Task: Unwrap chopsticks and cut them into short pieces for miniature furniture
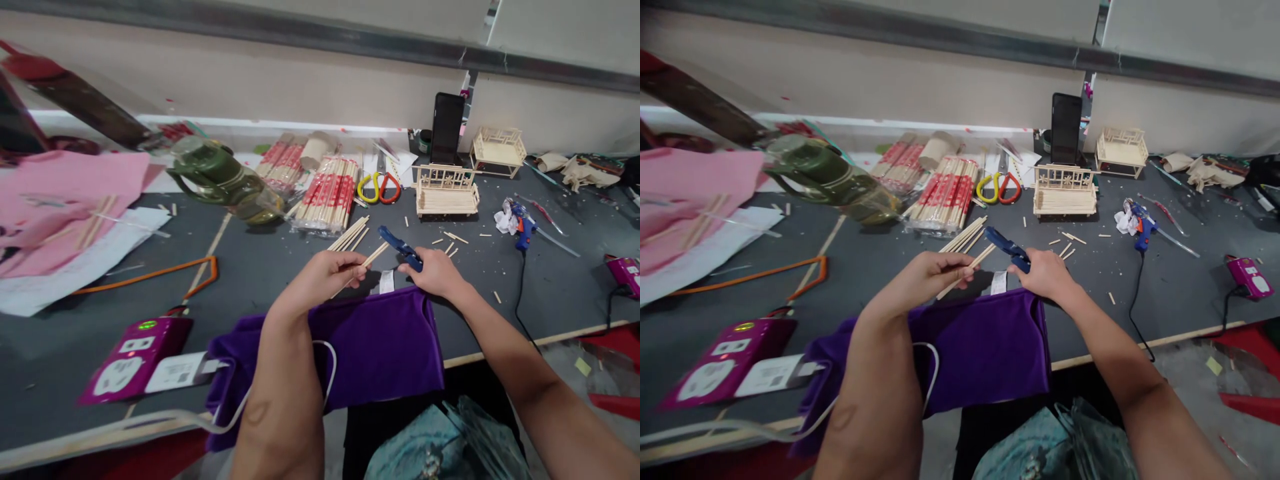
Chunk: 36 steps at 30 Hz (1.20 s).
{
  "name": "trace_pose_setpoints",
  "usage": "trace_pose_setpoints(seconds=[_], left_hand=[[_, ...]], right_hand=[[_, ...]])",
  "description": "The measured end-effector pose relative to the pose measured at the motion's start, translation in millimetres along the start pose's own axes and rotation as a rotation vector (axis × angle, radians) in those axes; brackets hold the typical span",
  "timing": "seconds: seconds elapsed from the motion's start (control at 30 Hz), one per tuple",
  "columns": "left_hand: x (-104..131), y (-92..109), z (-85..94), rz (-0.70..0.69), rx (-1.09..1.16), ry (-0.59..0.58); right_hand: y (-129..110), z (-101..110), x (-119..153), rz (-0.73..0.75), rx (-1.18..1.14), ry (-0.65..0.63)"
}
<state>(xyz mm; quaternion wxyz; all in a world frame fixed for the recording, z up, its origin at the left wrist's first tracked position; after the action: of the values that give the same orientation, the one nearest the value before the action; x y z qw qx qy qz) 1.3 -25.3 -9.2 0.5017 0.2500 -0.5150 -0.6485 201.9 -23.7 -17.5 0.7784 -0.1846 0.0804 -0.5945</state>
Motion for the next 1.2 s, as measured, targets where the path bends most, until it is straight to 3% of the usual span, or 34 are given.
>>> trace_pose_setpoints(seconds=[0.37,0.43,0.53,0.6,0.67,0.73,0.8,0.9,1.07,1.2], left_hand=[[-8.7,-14.1,3.8,0.041,-0.015,0.008],[-9.5,-18.7,8.0,0.051,-0.084,0.035],[-9.0,-20.6,18.1,0.062,-0.309,0.160],[-7.0,-16.8,24.3,0.076,-0.520,0.271],[-4.6,-11.5,27.1,0.112,-0.710,0.350],[-2.5,-8.1,27.4,0.178,-0.835,0.373],[-1.1,-6.5,26.8,0.247,-0.904,0.368],[0.1,-4.5,26.8,0.298,-0.935,0.384],[-1.1,-6.8,27.4,0.335,-0.945,0.409],[-3.2,-12.5,28.2,0.333,-0.931,0.404]], right_hand=[[11.5,-11.9,-11.6,-0.001,-0.051,0.042],[17.6,-7.8,-10.2,-0.005,-0.213,0.089],[32.1,2.9,-4.5,-0.036,-0.700,0.110],[36.4,6.1,0.4,-0.043,-1.071,-0.017],[31.0,6.0,7.0,-0.019,-1.323,-0.247],[22.3,4.7,14.1,0.003,-1.448,-0.453],[15.6,4.9,17.6,0.020,-1.531,-0.540],[16.1,16.8,13.7,0.083,-1.703,-0.406],[51.0,55.0,9.4,0.142,-1.892,0.065],[71.1,71.2,13.4,0.125,-1.912,0.179]])
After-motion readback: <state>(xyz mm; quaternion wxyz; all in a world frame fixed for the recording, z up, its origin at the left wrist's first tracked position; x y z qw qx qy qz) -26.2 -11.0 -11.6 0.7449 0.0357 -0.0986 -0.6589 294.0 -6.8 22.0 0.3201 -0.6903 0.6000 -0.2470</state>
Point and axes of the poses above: each hand's wrist, its own x-axis away from the middle knuckle, its own z-axis out of the back of the hand, y = z × x, the point moved 6 cm from there along -x, towards the middle knuckle, and after that the axes turned 3 degrees about x, right-handed, at the moved point
